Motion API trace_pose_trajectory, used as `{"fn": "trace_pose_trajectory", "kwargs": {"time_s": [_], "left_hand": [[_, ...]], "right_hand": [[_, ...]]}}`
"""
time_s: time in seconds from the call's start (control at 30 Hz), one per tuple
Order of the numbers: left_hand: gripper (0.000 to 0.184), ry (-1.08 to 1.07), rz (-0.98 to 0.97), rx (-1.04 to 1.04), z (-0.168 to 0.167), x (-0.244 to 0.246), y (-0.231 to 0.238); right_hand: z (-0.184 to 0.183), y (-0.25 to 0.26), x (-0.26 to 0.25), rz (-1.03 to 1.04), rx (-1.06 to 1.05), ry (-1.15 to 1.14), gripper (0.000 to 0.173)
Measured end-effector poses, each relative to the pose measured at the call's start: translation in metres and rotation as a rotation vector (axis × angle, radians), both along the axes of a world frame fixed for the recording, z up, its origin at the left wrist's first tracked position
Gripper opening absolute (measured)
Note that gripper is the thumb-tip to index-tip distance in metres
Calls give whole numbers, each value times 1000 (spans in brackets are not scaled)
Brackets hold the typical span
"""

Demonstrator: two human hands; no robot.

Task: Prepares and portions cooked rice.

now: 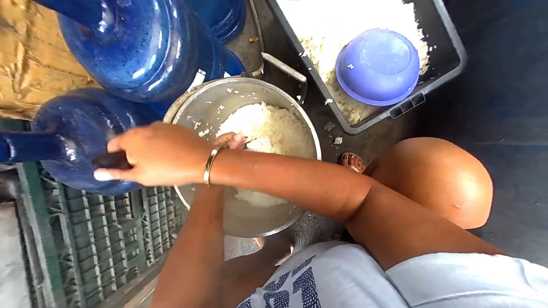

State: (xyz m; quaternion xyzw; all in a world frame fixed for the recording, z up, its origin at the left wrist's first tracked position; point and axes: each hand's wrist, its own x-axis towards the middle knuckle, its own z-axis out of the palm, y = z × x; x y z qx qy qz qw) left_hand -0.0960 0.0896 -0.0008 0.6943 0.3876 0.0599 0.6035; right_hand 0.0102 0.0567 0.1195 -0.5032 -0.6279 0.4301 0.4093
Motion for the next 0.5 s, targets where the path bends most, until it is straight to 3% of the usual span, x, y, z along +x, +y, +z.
{"fn": "trace_pose_trajectory", "kwargs": {"time_s": [0.07,0.17,0.23,0.33,0.5], "left_hand": [[31,-29,-71,151,-5,13,1],[39,-264,189,134,-44,31,-8],[39,-390,353,81,-69,53,-10],[39,-553,437,83,-95,81,-9],[43,-555,557,-33,-96,96,-8]], "right_hand": [[-4,-3,-2,74,2,-65,27],[-29,3,0,93,48,-107,28],[-47,7,3,88,56,-191,41],[-67,8,9,28,64,-236,59],[-69,19,17,15,2,-110,49]]}}
